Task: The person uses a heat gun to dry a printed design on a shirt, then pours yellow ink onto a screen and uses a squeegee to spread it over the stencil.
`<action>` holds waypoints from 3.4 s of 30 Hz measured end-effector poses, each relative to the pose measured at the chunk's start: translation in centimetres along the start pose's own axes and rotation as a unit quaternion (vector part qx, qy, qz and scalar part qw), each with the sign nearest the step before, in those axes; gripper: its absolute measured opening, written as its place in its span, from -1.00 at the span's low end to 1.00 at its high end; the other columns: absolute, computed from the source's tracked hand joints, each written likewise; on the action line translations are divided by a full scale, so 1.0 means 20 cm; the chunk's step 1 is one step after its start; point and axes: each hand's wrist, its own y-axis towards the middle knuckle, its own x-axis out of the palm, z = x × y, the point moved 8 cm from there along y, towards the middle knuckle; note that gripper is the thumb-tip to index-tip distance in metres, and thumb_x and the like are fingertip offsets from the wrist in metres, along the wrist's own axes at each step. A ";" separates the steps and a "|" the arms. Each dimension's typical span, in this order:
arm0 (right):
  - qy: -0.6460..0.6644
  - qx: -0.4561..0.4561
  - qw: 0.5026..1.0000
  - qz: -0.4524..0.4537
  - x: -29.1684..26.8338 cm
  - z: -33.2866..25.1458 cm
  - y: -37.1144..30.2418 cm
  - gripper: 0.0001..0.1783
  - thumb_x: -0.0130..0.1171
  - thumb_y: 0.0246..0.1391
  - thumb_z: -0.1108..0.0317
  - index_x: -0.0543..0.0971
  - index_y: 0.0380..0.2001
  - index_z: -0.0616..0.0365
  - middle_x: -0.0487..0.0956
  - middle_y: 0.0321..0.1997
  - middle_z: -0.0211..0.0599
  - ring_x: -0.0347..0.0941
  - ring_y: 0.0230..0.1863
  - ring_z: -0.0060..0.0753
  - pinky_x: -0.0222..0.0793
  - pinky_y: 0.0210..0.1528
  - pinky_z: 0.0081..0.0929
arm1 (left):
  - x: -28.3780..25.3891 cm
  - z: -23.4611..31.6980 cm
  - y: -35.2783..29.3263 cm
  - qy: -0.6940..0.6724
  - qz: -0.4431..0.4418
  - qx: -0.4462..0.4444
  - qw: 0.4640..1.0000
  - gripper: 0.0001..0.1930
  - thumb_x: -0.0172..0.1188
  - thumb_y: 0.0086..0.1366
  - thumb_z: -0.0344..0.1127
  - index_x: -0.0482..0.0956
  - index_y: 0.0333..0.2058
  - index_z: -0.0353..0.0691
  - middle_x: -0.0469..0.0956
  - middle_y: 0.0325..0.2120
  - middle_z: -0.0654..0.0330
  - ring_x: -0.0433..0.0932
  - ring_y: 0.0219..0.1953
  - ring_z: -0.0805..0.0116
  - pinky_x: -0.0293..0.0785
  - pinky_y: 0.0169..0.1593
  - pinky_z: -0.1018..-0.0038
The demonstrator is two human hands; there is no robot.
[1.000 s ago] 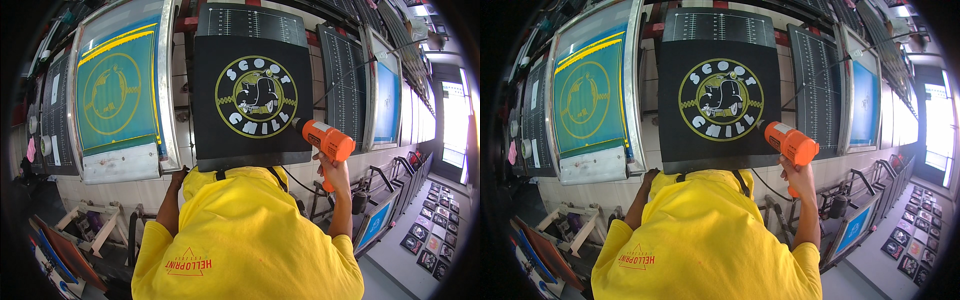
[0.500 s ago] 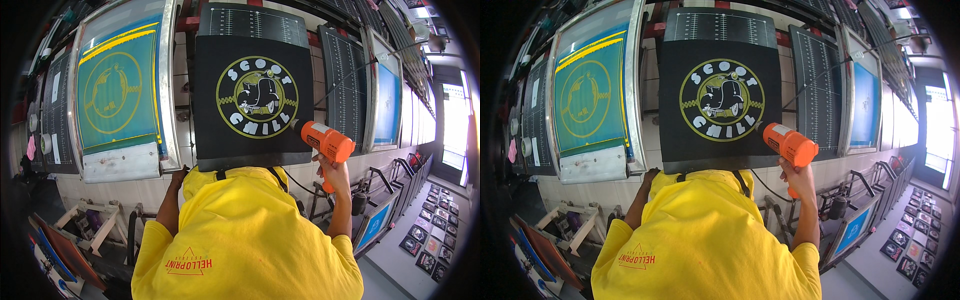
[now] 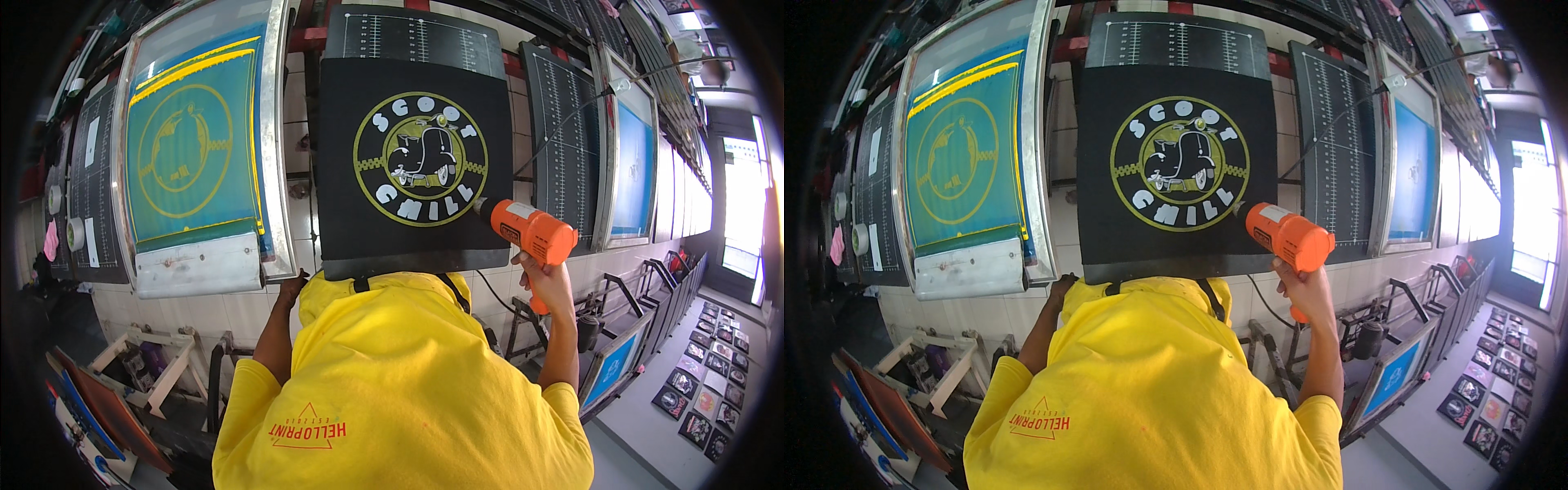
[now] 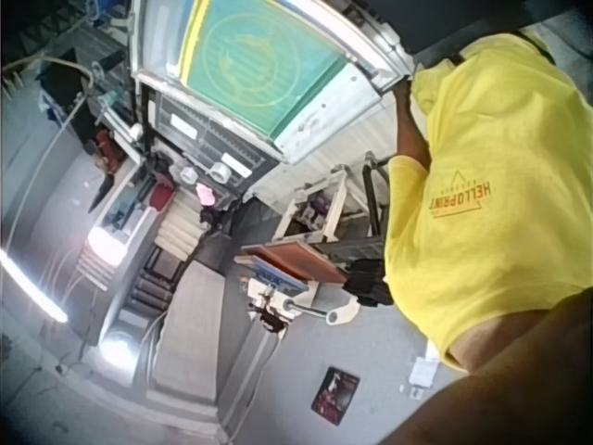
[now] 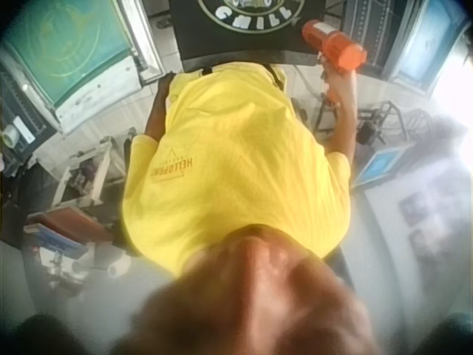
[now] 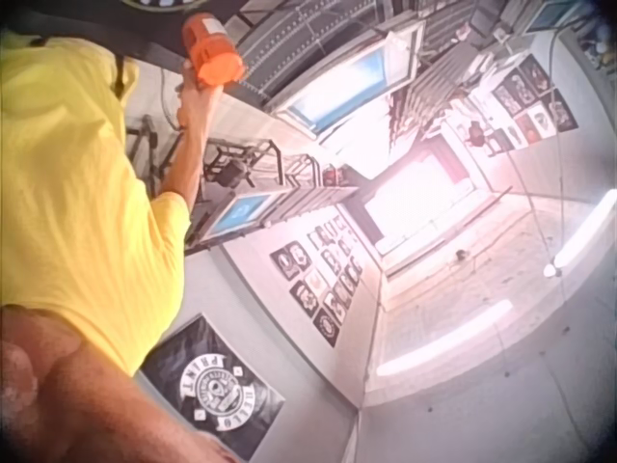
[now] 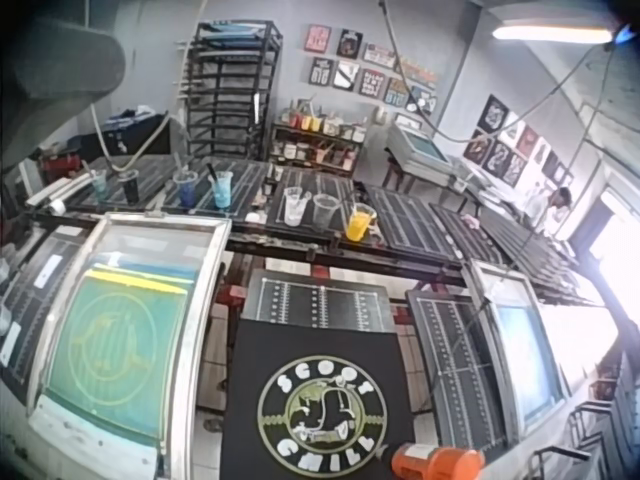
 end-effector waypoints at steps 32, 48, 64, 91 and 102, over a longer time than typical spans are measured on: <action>-0.020 -0.009 1.000 0.018 -0.03 -0.05 0.09 -0.71 0.18 0.21 0.26 0.48 -0.14 0.25 0.58 -0.42 -0.36 0.38 -0.66 -0.69 0.29 -0.66 -0.69 | -0.03 0.07 -0.07 -0.122 -0.003 -0.050 0.991 -0.49 -0.35 0.49 0.01 0.52 -0.01 -0.20 0.57 -0.12 0.02 0.57 -0.09 0.20 0.40 0.08 0.37; -0.036 -0.010 0.999 0.006 -0.05 -0.10 0.13 -0.69 0.18 0.21 0.21 0.51 -0.14 0.23 0.59 -0.41 -0.38 0.39 -0.67 -0.68 0.30 -0.66 -0.67 | -0.01 0.00 -0.03 -0.217 0.016 -0.058 0.974 -0.32 -0.26 0.41 0.29 0.52 0.05 -0.19 0.60 -0.32 0.16 0.54 -0.25 0.30 0.43 -0.03 0.38; -0.027 -0.016 0.999 0.018 -0.05 -0.14 0.20 -0.70 0.16 0.22 0.23 0.50 -0.12 0.23 0.59 -0.41 -0.38 0.40 -0.66 -0.67 0.30 -0.66 -0.66 | -0.02 0.05 -0.07 -0.252 0.001 -0.088 0.964 -0.49 -0.22 0.46 0.08 0.49 -0.01 -0.24 0.58 -0.25 0.08 0.54 -0.16 0.27 0.41 0.01 0.38; -0.093 -0.029 0.994 -0.041 0.06 -0.24 0.30 -0.69 0.14 0.22 0.20 0.50 -0.10 0.19 0.60 -0.42 -0.38 0.40 -0.65 -0.66 0.33 -0.62 -0.64 | -0.01 0.04 -0.04 -0.249 0.019 -0.081 0.965 -0.51 -0.22 0.46 -0.02 0.54 -0.05 -0.30 0.62 -0.24 0.04 0.58 -0.17 0.26 0.45 -0.03 0.41; -0.075 -0.048 0.996 -0.018 0.11 -0.41 0.41 -0.65 0.20 0.15 0.17 0.51 -0.14 0.22 0.58 -0.44 -0.41 0.42 -0.62 -0.64 0.34 -0.59 -0.62 | -0.04 0.00 -0.06 -0.264 0.059 -0.063 0.961 -0.60 -0.10 0.35 -0.15 0.58 -0.08 -0.31 0.63 -0.33 0.06 0.61 -0.28 0.28 0.51 -0.13 0.39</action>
